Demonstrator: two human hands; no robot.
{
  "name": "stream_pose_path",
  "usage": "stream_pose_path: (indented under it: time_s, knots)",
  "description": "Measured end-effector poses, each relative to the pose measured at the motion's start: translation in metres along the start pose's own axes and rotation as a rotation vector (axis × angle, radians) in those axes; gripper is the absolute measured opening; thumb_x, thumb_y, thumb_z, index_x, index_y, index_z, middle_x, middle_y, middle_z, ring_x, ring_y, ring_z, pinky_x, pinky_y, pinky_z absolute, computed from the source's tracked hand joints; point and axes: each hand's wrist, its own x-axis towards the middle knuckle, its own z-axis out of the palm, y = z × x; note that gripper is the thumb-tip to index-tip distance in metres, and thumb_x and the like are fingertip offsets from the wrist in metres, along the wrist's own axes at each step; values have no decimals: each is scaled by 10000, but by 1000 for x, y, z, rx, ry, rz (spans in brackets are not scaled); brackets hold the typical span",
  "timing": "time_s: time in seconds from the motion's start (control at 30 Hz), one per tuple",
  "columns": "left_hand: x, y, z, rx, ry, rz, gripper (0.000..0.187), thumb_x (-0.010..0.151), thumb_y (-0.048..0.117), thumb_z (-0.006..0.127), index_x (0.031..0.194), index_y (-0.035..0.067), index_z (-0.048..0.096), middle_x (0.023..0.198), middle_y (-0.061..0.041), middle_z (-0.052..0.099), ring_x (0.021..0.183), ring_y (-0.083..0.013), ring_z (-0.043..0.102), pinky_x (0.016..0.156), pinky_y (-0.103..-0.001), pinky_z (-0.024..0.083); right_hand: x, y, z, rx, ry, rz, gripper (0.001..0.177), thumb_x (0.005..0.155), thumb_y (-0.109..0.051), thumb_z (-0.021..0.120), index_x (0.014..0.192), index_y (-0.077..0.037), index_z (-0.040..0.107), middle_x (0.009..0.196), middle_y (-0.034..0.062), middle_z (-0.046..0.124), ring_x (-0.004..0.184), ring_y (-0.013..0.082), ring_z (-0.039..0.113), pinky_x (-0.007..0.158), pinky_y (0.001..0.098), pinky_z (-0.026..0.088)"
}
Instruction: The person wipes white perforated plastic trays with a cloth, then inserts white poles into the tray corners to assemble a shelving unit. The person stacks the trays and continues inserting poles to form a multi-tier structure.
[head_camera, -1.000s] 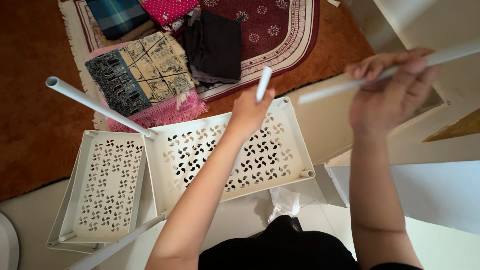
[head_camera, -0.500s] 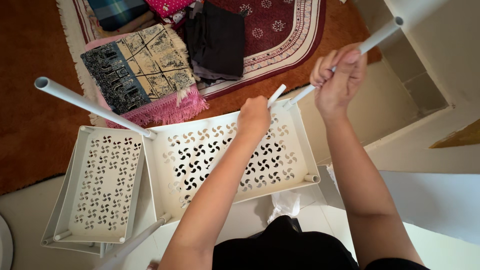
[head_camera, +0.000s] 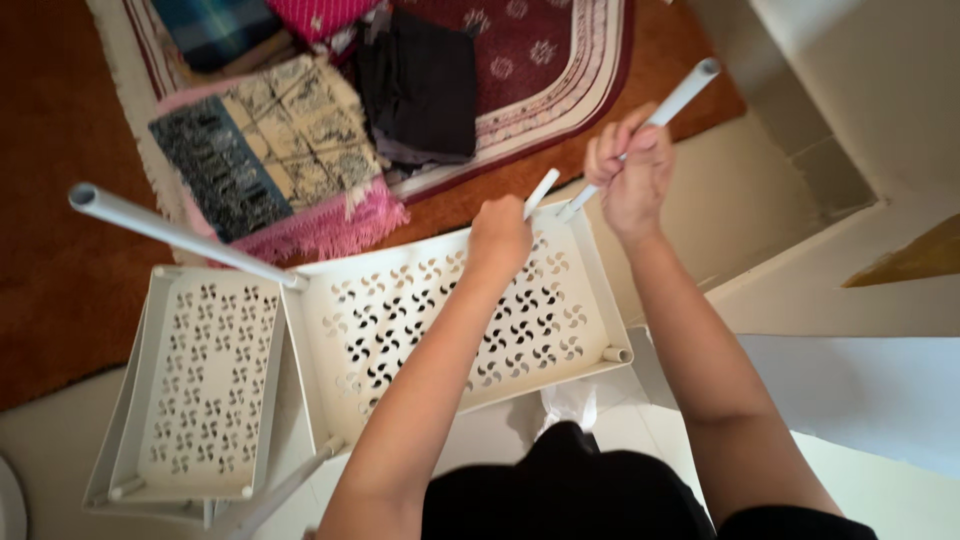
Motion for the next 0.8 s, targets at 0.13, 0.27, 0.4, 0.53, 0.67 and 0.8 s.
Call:
stream_pose_path:
  time_s: [0.13,0.27,0.4,0.53,0.67,0.8]
  knots:
    - [-19,17,-31,-201,21,74,284,940,178,645,1191,50,679,910,-222,729,819,-388,732,730,-470,575,3,-18,21,-88,8,-8,328,1181,-422,453,1079,-112,427,725,12,442,616,97,423,585,254,394]
    - [-53,43,-75,-540,63,165,389,981,260,603,1277,8,621,946,-179,713,626,-256,779,495,-327,600,-24,-52,53,-760,187,-167,394,1180,-379,450,1408,-59,417,1292,84,521,1199,178,517,1030,330,478]
    - [-98,80,-84,-667,402,657,303,1123,249,628,1297,4,664,1239,-149,706,1145,-216,722,1041,-389,597,-83,-87,73,-598,127,48,490,1140,-335,544,1530,-70,413,1353,50,547,1211,138,531,1073,288,447]
    - [-122,95,-66,-837,138,668,566,1086,408,617,1518,87,445,1479,-155,504,1358,-265,567,1185,-399,487,-112,-105,74,-506,163,212,425,1090,-319,605,1387,-49,465,1343,66,575,1241,160,550,1103,342,455]
    - [-134,70,-46,-313,7,739,1078,835,479,816,1607,28,213,1662,-305,167,1541,-536,133,1159,-689,220,-114,-133,56,-146,456,159,386,1103,-458,590,1052,-83,514,852,66,548,710,175,512,658,338,430]
    - [-150,31,-10,332,-330,649,1145,727,506,808,1586,54,201,1638,-315,113,1519,-542,6,1148,-726,190,-128,-139,37,176,473,270,621,1095,-649,365,857,-78,412,605,25,345,516,135,293,557,313,270]
